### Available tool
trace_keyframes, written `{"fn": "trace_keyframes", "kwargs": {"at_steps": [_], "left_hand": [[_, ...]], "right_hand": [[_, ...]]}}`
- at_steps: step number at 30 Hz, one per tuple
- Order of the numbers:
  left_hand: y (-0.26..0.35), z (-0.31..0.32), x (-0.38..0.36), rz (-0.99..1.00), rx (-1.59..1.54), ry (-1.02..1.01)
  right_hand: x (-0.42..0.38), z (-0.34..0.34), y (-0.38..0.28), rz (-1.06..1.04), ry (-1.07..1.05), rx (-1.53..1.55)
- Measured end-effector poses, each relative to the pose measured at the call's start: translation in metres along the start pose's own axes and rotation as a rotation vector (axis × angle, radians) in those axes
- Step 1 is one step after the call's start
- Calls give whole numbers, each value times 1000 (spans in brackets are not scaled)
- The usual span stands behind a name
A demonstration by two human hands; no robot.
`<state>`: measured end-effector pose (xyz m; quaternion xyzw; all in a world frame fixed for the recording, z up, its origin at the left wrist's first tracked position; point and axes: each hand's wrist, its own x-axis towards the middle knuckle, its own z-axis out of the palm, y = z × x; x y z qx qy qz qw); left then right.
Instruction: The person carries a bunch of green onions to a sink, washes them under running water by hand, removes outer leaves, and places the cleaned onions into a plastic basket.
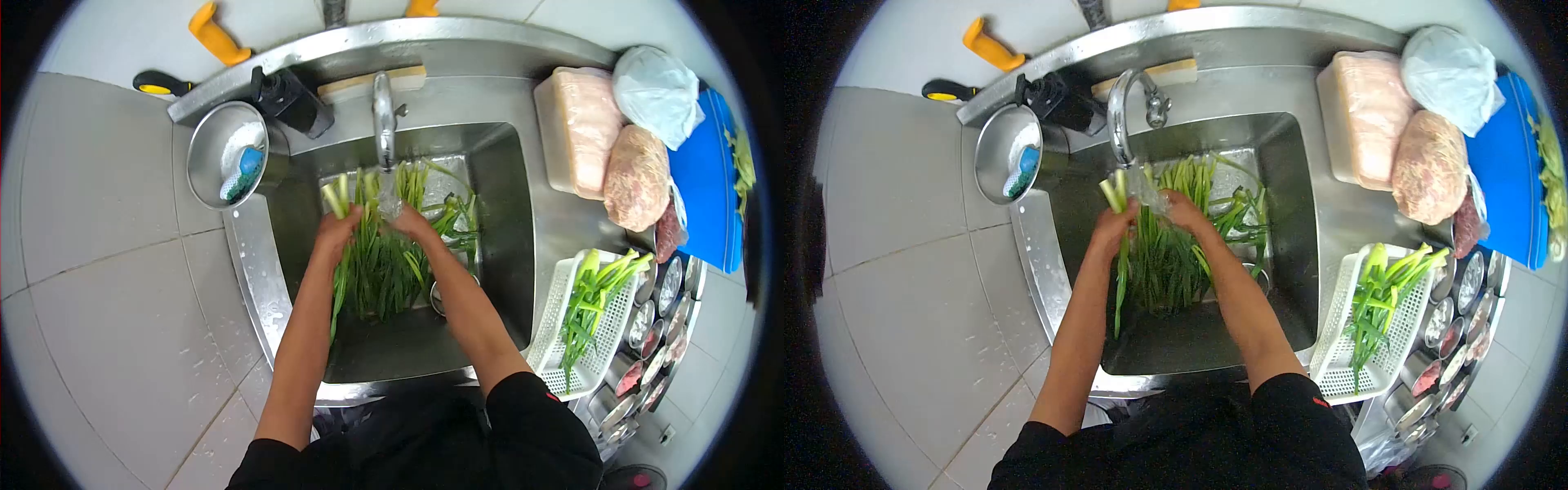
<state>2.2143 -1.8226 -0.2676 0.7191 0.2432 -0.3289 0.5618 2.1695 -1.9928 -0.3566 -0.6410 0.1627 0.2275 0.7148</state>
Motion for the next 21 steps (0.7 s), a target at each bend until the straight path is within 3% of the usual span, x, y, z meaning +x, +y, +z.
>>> {"fn": "trace_keyframes", "kwargs": {"at_steps": [1, 3, 4, 6, 9, 13, 14, 16, 18, 19, 20, 21], "left_hand": [[9, 11, 0, 51, 75, -78], [30, 25, -9, 112, 158, -162], [40, 25, -14, 190, 156, -52], [59, 17, -30, 342, 53, 50], [91, -17, -54, 502, -156, 9], [110, -34, -92, 557, -155, 58], [106, -32, -100, 623, -163, 118], [95, -35, -107, 745, -239, 243], [88, -50, -111, 788, -344, 267], [86, -57, -112, 834, -457, 286], [88, -62, -122, 799, -408, 219], [84, -66, -125, 793, -411, 226]], "right_hand": [[-11, 2, -25, -16, 12, -1], [-30, 2, -51, -217, 79, -317], [-38, -3, -55, -225, 92, -313], [-50, -18, -44, -143, -259, 120], [-79, -37, -9, -172, -229, 24], [-87, -38, 37, -135, -176, 18], [-85, -39, 42, -125, -136, 423], [-71, -44, 75, -111, -92, 830], [-46, -52, 140, 154, 845, 449], [-47, -42, 138, 157, 843, 450], [-58, -23, 132, 46, 1091, -412], [-64, -11, 120, 3, 922, -783]]}}
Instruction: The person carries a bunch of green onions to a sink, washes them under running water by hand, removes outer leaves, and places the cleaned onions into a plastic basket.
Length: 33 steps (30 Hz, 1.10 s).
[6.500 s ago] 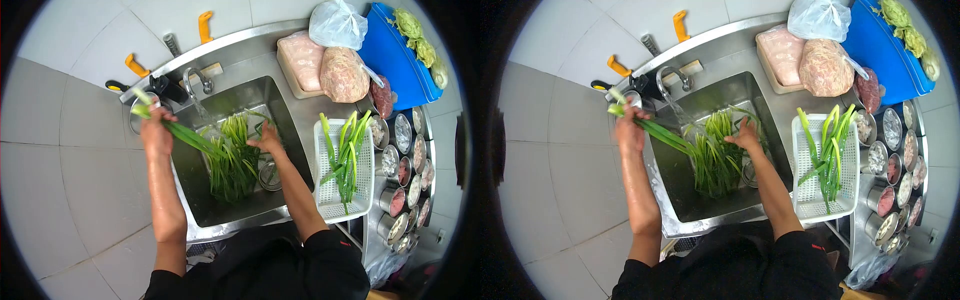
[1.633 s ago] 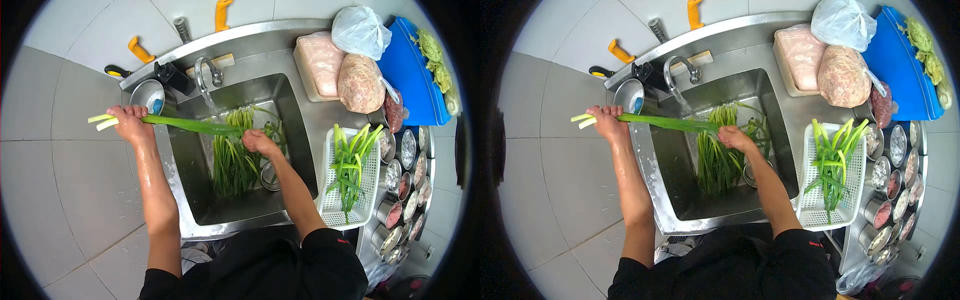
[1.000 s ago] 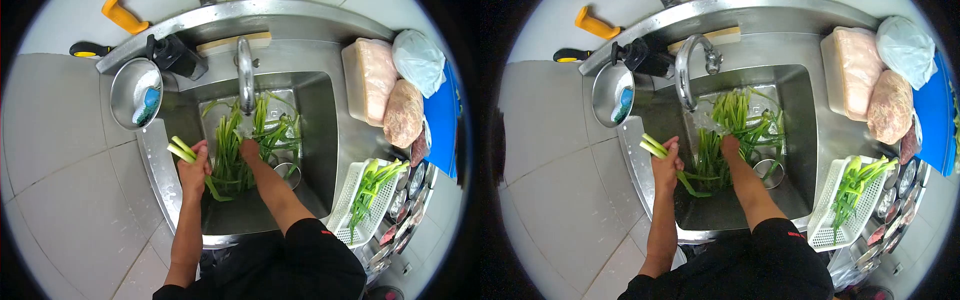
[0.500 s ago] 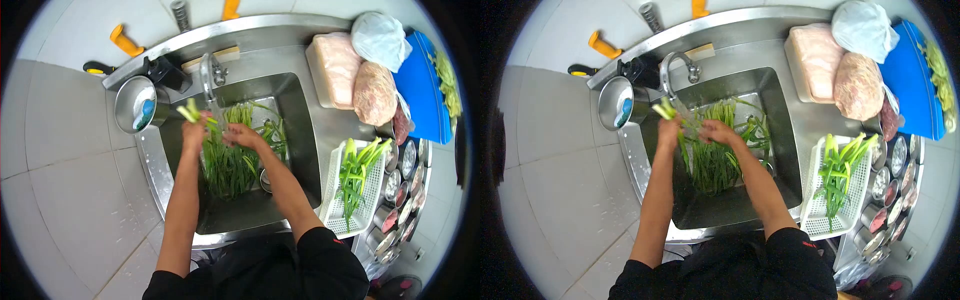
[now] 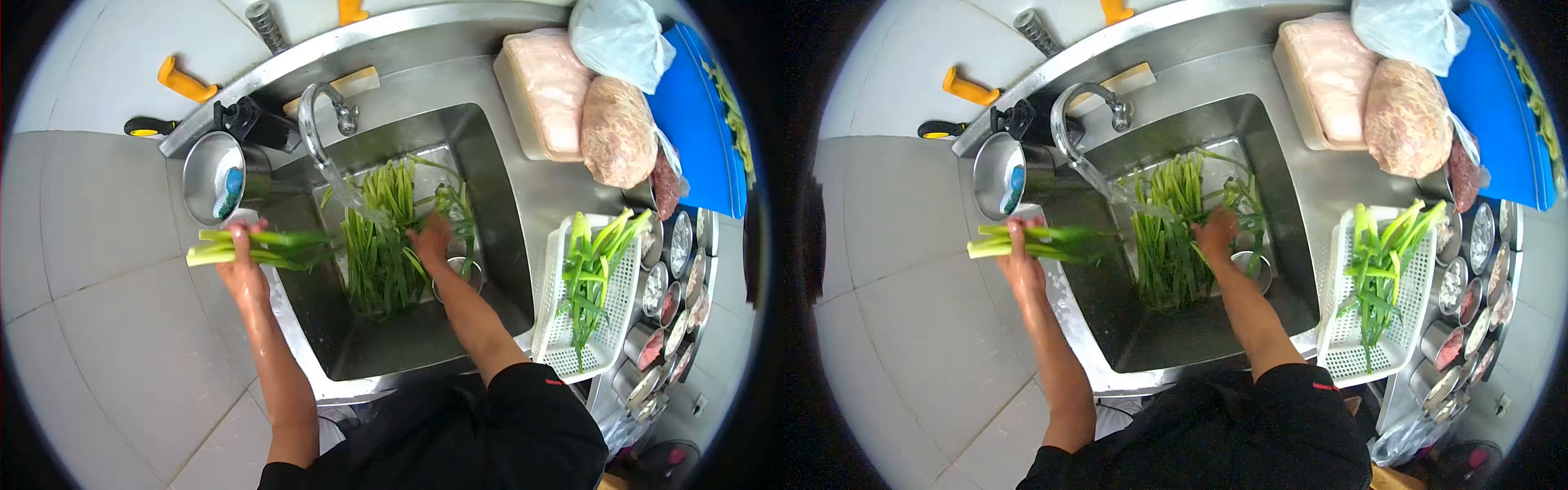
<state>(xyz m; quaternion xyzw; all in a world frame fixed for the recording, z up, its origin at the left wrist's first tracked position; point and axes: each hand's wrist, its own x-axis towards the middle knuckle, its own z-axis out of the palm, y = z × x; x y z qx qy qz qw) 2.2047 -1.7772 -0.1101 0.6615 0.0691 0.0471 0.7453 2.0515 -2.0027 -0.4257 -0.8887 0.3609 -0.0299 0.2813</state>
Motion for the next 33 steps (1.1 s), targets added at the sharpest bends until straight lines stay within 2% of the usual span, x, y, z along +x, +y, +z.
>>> {"fn": "trace_keyframes", "kwargs": {"at_steps": [1, 2, 4, 5, 7, 8, 9, 10, 12, 14, 15, 17, 18, 19, 20, 22, 23, 24, 26, 27, 29, 32, 33], "left_hand": [[-1, -6, -3, -48, 93, -26], [-5, -10, -6, -98, 188, -54], [-18, -11, -16, -144, 181, -63], [-26, -12, -20, -201, 238, -100], [-43, -15, -27, -268, 303, -133], [-52, -18, -31, -354, 264, -125], [-60, -22, -35, -440, 220, -113], [-70, -24, -36, -446, 212, -103], [-91, -23, -34, -600, 249, -167], [-118, -24, -27, -591, 304, -187], [-128, -20, -23, -643, 343, -181], [-144, -5, -14, -714, 365, -206], [-150, 7, -9, -732, 347, -241], [-154, 22, -3, -788, 477, -266], [-152, 33, 0, -772, 474, -276], [-148, 52, 1, -725, 515, -473], [-146, 59, 1, -631, 597, -407], [-142, 60, 2, -619, 602, -421], [-117, 62, 1, -517, 498, -181], [-96, 62, 0, -434, 412, -161], [-54, 54, 0, -321, 279, -132], [-17, 31, -2, -213, 167, -71], [-4, 27, -8, -186, 173, -80]], "right_hand": [[-9, -7, -13, -266, -40, -259], [-5, 3, -27, -267, -49, -262], [1, 30, -50, 104, -986, -13], [3, 51, -50, 100, -984, -12], [-13, 101, -38, 246, -287, -92], [-10, 103, -37, 247, -294, -96], [-2, 100, -34, 164, -440, -108], [7, 95, -32, 75, -583, -124], [21, 84, -38, 97, -599, -125], [38, 71, -48, 115, -607, -111], [44, 63, -51, 154, -622, 230], [48, 45, -59, 174, -618, 574], [50, 36, -65, 18, -661, 653], [51, 18, -74, -66, -671, 691], [51, 0, -84, -149, -682, 731], [44, -64, -121, -195, -909, 907], [42, -69, -123, -220, -915, 989], [41, -73, -116, -223, -897, 998], [37, -76, -97, -370, -779, 970], [35, -74, -82, -365, -761, 978], [28, -72, -48, -377, -866, 618], [5, -74, -26, -305, -859, 637], [-2, -59, -22, -213, -810, 799]]}}
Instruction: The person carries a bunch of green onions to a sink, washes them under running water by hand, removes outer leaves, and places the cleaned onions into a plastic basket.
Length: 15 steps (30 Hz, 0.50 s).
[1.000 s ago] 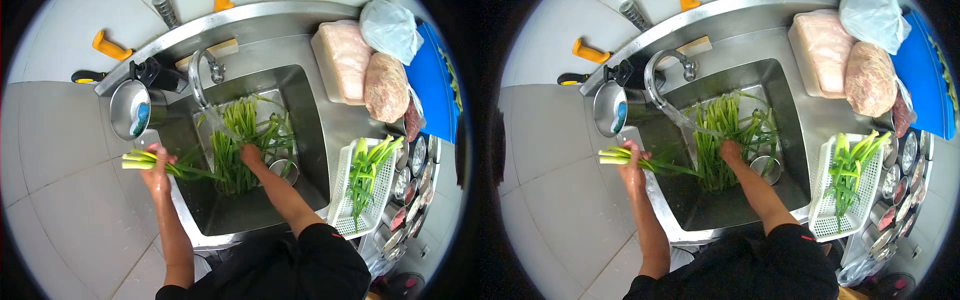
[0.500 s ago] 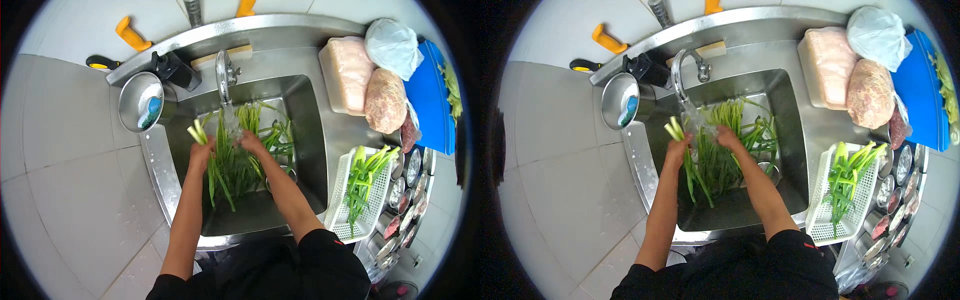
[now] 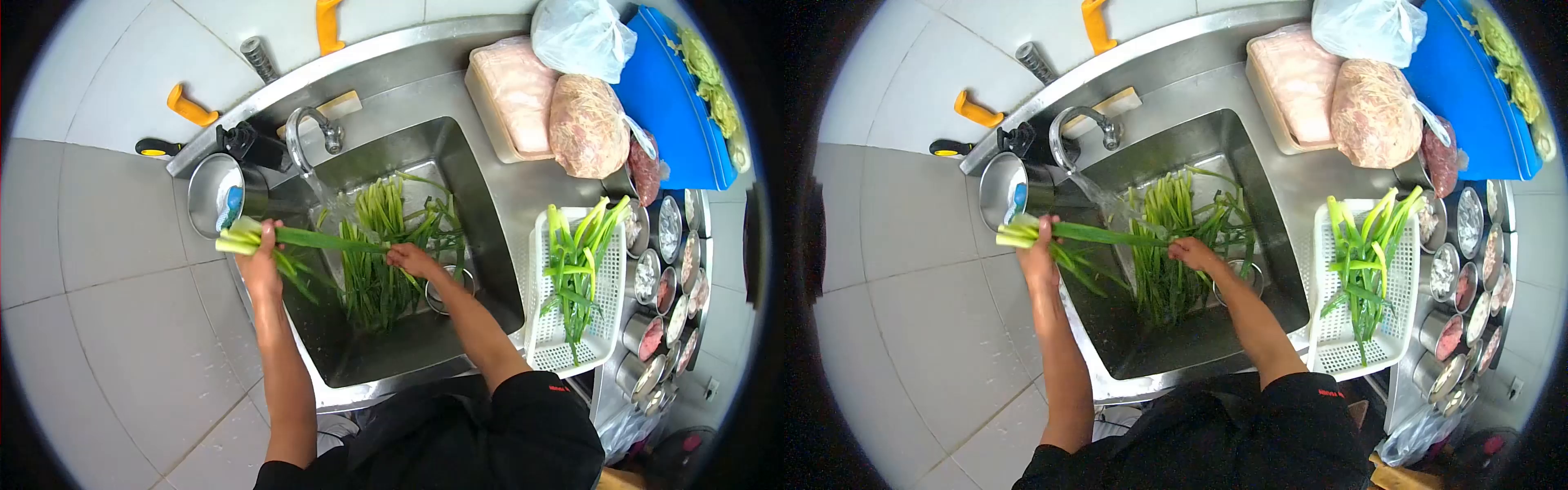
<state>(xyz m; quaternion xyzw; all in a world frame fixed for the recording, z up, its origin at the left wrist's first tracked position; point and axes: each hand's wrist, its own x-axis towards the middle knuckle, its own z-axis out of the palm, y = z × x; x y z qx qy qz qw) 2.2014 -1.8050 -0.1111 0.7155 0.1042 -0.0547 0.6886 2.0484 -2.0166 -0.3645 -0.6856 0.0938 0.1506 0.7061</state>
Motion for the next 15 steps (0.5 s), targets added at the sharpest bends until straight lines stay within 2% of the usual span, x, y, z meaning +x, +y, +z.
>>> {"fn": "trace_keyframes", "kwargs": {"at_steps": [1, 3, 7, 9, 10, 11, 13, 15], "left_hand": [[-5, -7, -6, -5, 1, 8], [-21, -21, -21, 79, -66, 93], [-64, -46, -35, 133, -105, 69], [-58, -63, -31, 38, -321, 160], [-51, -73, -25, 61, -304, 91], [-43, -74, -22, 48, -306, 101], [-33, -71, -17, -38, -214, -23], [-44, -66, -14, -122, -209, -37]], "right_hand": [[-2, 0, 15, 5, -8, 0], [-4, -1, 20, 223, -192, 1028], [28, -9, 46, 252, -61, 1069], [58, -31, 90, 692, 765, 541], [71, -31, 92, 703, 765, 533], [83, -26, 90, 681, 736, 218], [111, -12, 79, 594, 630, -404], [130, 1, 79, 459, 478, -998]]}}
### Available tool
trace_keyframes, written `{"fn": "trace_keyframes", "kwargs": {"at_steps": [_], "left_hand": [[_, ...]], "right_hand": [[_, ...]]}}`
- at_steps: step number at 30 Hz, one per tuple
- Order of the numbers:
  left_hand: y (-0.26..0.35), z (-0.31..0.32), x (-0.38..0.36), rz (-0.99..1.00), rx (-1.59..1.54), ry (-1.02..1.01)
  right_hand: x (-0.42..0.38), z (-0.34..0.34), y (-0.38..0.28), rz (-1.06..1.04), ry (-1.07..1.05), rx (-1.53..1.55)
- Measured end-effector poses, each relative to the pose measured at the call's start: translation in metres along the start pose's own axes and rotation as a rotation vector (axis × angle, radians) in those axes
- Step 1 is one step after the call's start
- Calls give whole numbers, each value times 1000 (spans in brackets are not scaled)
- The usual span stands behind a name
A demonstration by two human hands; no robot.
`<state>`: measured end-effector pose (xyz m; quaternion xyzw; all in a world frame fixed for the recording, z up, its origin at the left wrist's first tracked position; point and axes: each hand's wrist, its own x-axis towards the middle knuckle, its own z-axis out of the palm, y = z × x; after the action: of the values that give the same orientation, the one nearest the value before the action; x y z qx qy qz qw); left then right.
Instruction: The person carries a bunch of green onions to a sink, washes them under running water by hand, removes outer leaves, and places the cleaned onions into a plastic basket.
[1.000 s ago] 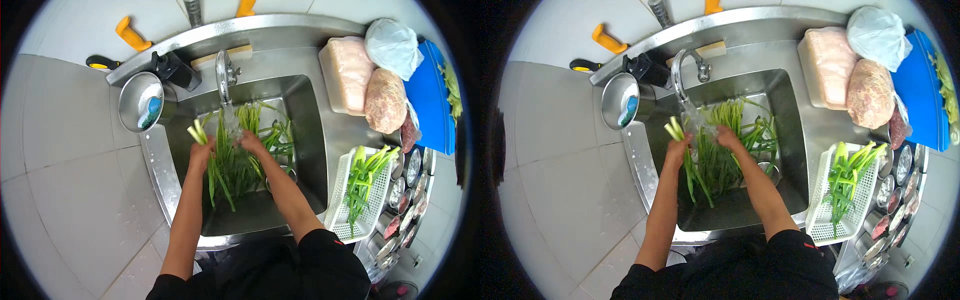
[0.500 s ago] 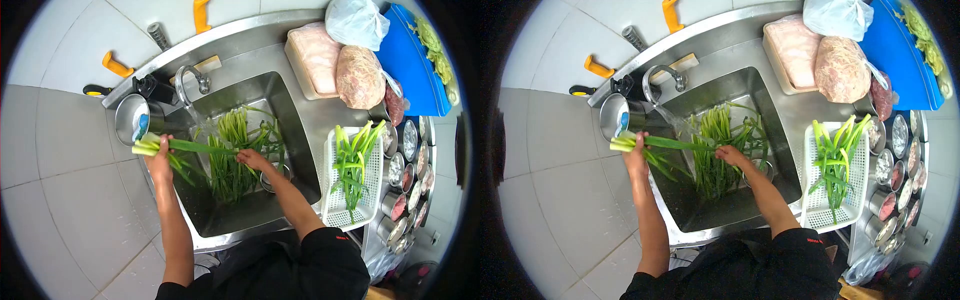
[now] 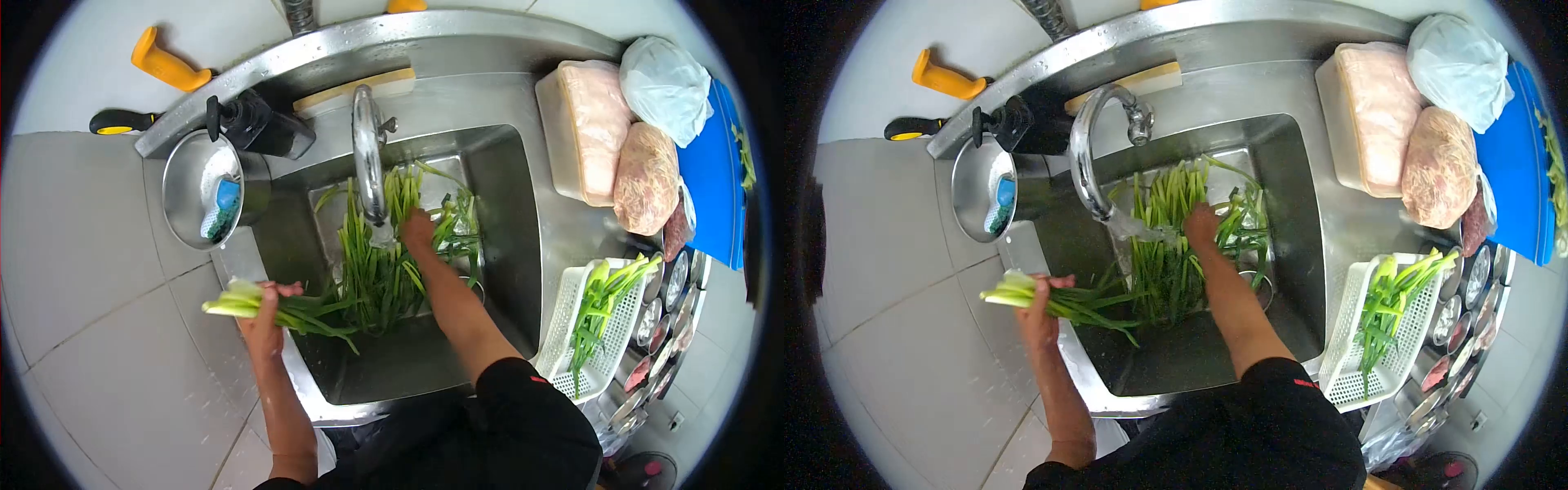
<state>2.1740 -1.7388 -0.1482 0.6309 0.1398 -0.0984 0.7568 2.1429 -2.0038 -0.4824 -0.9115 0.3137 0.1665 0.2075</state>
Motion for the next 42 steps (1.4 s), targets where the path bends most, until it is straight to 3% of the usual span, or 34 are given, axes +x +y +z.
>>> {"fn": "trace_keyframes", "kwargs": {"at_steps": [4, 6, 7, 8, 9, 11, 13, 15, 16, 18, 22, 26, 28, 30, 32, 33, 34, 36, 38, 40, 42], "left_hand": [[-45, 14, 24, -151, 135, -59], [-74, 20, 39, -170, 204, -70], [-92, 22, 48, -309, 194, -50], [-108, 25, 54, -448, 185, -31], [-124, 29, 61, -437, 182, -41], [-142, 42, 73, -634, 288, -164], [-135, 65, 64, -583, 312, -201], [-136, 77, 56, -437, 271, -226], [-138, 79, 57, -439, 282, -233], [-133, 73, 63, -204, 409, 109], [-31, 64, 63, -137, -20, 24], [15, 42, 62, -18, -22, -59], [8, 36, 50, 0, -36, 6], [5, 26, 37, 65, -111, -8], [15, 26, 28, -3, -161, 37], [16, 24, 24, -31, -125, -9], [15, 23, 24, -56, -90, -55], [6, 29, 23, -77, -37, -105], [-3, 38, 19, -88, 17, -155], [-9, 46, 18, -229, 42, -113], [-22, 47, 22, -244, -8, -96]], "right_hand": [[13, 22, -23, 183, -72, 204], [10, -1, -28, -73, -220, 402], [-1, 8, -43, 9, -123, 412], [-30, -26, -45, -164, -92, 494], [-62, -62, -48, -339, -59, 574], [-79, -49, -50, -358, -30, 690], [-91, -53, -51, -370, -6, 811], [-106, -78, -52, -405, -175, 1140], [-108, -91, -48, -397, -167, 1150], [-107, -104, -31, -279, -735, 1314], [-100, -107, 4, -430, -641, 1182], [-91, -91, 26, -408, -641, 1064], [-80, -78, 34, -165, -767, 1645], [-53, -33, 64, 33, -680, 1857], [-30, 10, 84, 151, 173, 514], [-32, -6, 76, 159, 171, 513], [-31, -23, 67, 74, 429, 159], [-3, -22, 55, -18, 669, -207], [36, -23, 37, 194, -88, 527], [44, -24, 17, 281, -149, 495], [40, -15, 3, 363, -221, 445]]}}
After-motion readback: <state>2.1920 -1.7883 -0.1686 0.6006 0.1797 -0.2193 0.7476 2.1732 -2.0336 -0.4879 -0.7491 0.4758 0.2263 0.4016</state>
